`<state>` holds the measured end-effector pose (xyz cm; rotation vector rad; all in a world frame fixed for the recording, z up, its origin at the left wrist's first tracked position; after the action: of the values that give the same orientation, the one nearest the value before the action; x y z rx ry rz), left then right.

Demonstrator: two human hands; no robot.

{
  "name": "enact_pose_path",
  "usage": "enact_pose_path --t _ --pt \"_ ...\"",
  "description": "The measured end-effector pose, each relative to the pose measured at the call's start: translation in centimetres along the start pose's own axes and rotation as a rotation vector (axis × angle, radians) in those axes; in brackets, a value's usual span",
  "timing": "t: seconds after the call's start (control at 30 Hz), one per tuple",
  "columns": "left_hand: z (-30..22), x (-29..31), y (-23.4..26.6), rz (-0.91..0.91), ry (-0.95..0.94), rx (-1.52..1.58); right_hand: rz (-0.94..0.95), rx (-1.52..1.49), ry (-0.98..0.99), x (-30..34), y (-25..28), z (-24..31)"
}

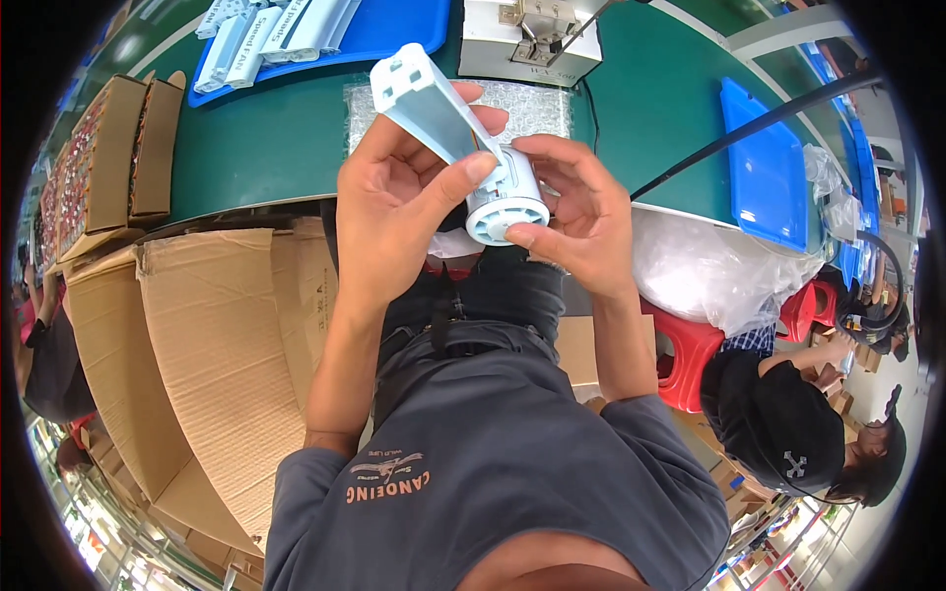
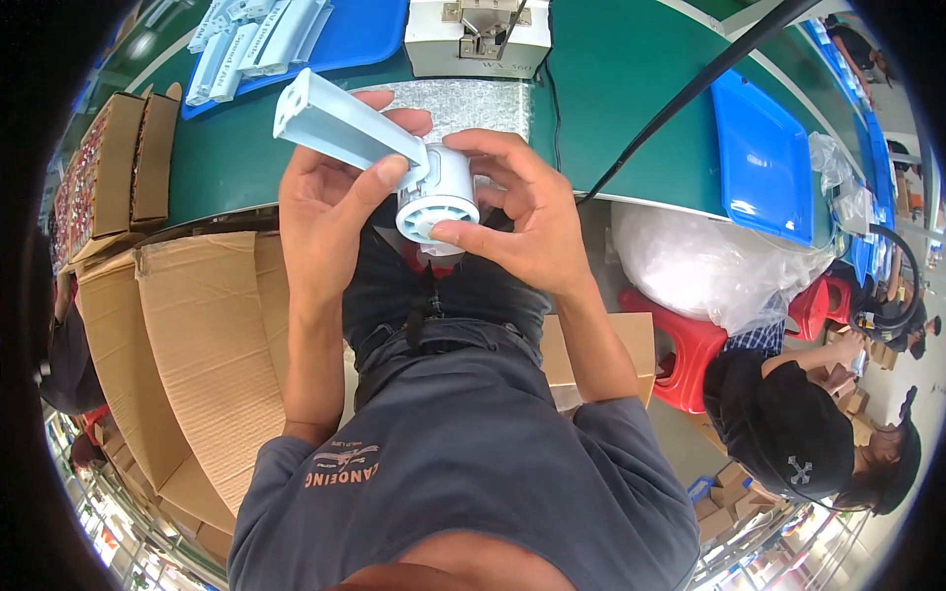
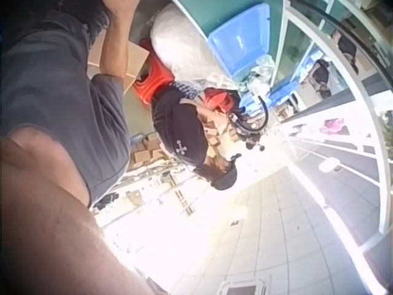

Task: The person assembles portable fans by connecting the fan heads and handles by hand, fastens them using an electric screwdriver, and packs the assembled fans into a cardboard box.

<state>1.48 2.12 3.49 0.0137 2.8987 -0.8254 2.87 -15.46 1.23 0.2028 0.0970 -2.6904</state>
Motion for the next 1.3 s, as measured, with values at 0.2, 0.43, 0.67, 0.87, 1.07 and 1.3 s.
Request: enact_pose_path --t 0.2,0.43,0.67,0.87,1.07,1.3 --pt "0.0 0.2 -0.1 0.036 -0.064 -0.040 -0.013 0.000 -0.002 0.0 -0.1 -0.1" --pt "0.0 0.3 -0.1 0.059 -0.030 -0.074 -0.013 -0.005 -0.010 0.0 -0.2 -0.4" --pt "0.8 0.0 -0.1 0.180 -0.163 -0.244 -0.033 0.012 0.070 -1.7 0.9 -1.0" --pt "2.4 -2.9 1.4 0.183 -0.089 -0.274 -0.022 0.233 0.224 -5.0 2.5 -2.1" --pt "4.4 -4.1 2.8 0.156 -0.293 -0.554 -0.119 0.577 0.139 -5.3 2.8 -2.4" --pt "3.8 -5.1 1.8 0.208 -0.264 -0.625 -0.155 0.637 0.116 -4.8 3.5 -2.5"
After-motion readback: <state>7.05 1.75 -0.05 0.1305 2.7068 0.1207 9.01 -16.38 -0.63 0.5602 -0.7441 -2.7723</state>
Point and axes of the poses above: each hand's wrist, its own x-axis away from the middle knuckle, its own y-axis out of the back of the hand, z = x × y, the point moved 5 cm from there along -x, towards the middle knuckle, and after that the axes turned 10 degrees about x, right-handed, at the moved point
